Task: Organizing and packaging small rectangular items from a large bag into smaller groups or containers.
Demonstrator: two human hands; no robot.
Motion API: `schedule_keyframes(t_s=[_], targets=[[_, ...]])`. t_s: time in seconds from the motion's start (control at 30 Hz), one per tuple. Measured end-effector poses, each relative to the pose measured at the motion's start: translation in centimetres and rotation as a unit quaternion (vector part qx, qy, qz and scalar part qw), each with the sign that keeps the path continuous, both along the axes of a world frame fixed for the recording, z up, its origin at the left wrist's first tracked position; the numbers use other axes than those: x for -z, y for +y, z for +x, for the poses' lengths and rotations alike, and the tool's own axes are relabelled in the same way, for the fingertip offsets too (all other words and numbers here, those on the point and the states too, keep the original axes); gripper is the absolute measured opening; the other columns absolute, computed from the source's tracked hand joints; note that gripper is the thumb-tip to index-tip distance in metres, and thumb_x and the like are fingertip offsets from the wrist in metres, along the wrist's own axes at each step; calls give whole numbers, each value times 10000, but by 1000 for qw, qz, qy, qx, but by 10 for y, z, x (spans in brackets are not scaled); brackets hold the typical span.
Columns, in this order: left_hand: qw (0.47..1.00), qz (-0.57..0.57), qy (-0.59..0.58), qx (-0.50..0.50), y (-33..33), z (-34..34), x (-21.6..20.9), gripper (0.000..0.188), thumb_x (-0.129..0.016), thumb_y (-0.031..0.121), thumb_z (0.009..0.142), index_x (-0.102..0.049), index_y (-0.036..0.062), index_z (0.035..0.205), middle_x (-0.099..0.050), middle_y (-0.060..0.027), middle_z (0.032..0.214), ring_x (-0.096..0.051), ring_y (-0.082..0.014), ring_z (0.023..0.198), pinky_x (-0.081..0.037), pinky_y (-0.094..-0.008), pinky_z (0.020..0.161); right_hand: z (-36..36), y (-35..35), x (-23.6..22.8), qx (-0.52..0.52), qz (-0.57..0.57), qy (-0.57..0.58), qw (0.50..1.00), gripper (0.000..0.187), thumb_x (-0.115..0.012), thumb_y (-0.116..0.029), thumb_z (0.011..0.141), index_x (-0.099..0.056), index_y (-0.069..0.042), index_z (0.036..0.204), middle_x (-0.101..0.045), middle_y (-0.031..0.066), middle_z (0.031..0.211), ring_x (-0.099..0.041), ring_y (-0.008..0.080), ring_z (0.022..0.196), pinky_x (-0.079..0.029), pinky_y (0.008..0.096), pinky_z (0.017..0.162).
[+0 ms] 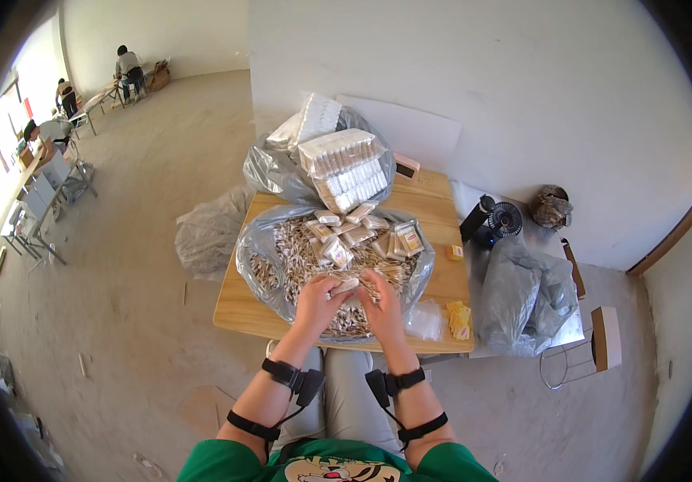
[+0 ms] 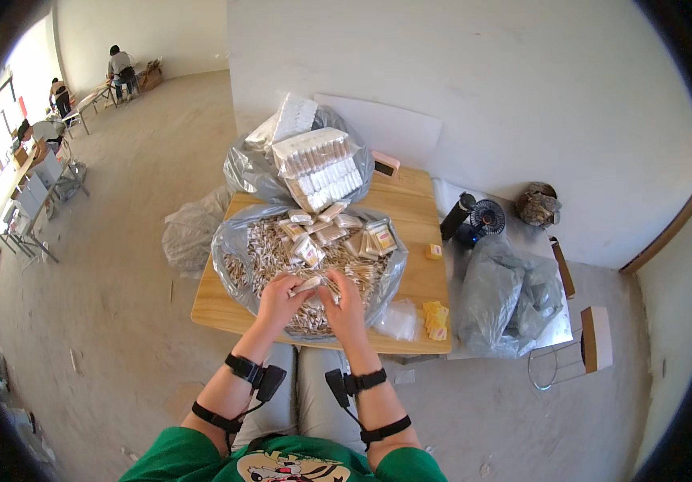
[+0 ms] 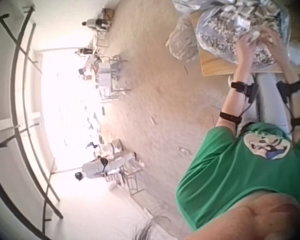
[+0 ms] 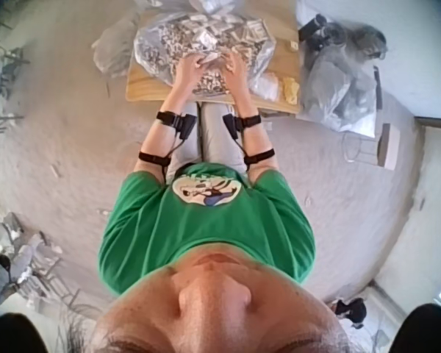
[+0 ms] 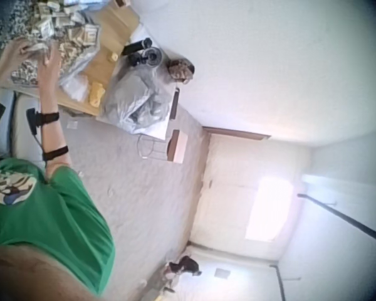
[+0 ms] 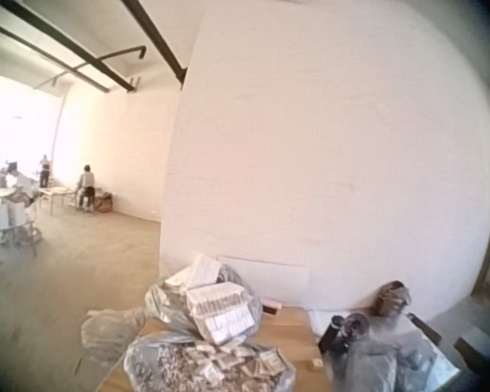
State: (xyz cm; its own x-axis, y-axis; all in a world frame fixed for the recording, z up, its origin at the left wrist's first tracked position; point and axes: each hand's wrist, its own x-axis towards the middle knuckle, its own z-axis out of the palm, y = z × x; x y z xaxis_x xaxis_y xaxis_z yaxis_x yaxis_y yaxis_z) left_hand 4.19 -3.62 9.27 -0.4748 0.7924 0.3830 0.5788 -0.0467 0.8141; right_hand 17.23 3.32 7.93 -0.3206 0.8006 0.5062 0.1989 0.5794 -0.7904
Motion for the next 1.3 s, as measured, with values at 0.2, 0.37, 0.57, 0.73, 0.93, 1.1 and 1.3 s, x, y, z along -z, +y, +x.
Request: schedule_keyframes(t_s=[0.2,0.37,0.57,0.73,0.93,1.1,1.3], targets=[[999,-17,-35,30,19,-9,8,204,-724,145,716,-636,0,829,-579,-84,762,-556,-175,648,-443,-278,595,-18,16,-8,-83,-145,-15,986,128,-617,-91,824,-625,9,904,-629,57,753,-554,124,670,-442,246,628],[982,-71,-167,55,25,-13,24,175,-687,155,785,-635,7,863,-603,-25,766,-534,-92,660,-420,-225,592,-25,25,6,-67,-234,72,967,130,-631,-127,834,-640,3,841,-619,20,704,-517,54,642,-422,213,590],[848,27,-521,95,35,-4,26,136,-665,142,806,-632,20,855,-618,-9,781,-538,-76,712,-405,-207,669,-30,30,10,-61,-311,141,938,156,-608,-150,858,-643,-3,819,-623,20,736,-523,58,652,-422,200,614],[834,44,-549,36,48,-3,32,144,-656,162,822,-636,22,847,-628,-13,796,-542,-71,741,-405,-210,699,-40,35,19,-15,-273,174,946,220,-592,-193,869,-648,-1,778,-620,19,707,-523,63,649,-424,221,616],[837,93,-537,-41,64,-11,26,140,-644,105,828,-632,-23,886,-633,-41,786,-555,-73,686,-428,-187,625,-33,48,27,-69,-236,162,956,290,-514,-292,918,-593,-13,930,-617,33,820,-548,99,738,-443,240,644],[844,144,-502,-121,65,-24,45,111,-622,95,843,-643,-14,845,-620,-31,756,-533,-71,663,-425,-202,603,-39,13,36,-148,-447,214,856,323,-457,-359,932,-492,-63,1057,-597,52,924,-574,147,769,-482,297,631],[915,129,-322,-207,60,-3,51,130,-612,125,851,-620,6,800,-583,-26,688,-502,-64,611,-408,-211,556,-40,4,46,-35,-458,280,843,229,-456,-321,937,-469,-92,929,-515,13,685,-509,121,554,-433,259,482]])
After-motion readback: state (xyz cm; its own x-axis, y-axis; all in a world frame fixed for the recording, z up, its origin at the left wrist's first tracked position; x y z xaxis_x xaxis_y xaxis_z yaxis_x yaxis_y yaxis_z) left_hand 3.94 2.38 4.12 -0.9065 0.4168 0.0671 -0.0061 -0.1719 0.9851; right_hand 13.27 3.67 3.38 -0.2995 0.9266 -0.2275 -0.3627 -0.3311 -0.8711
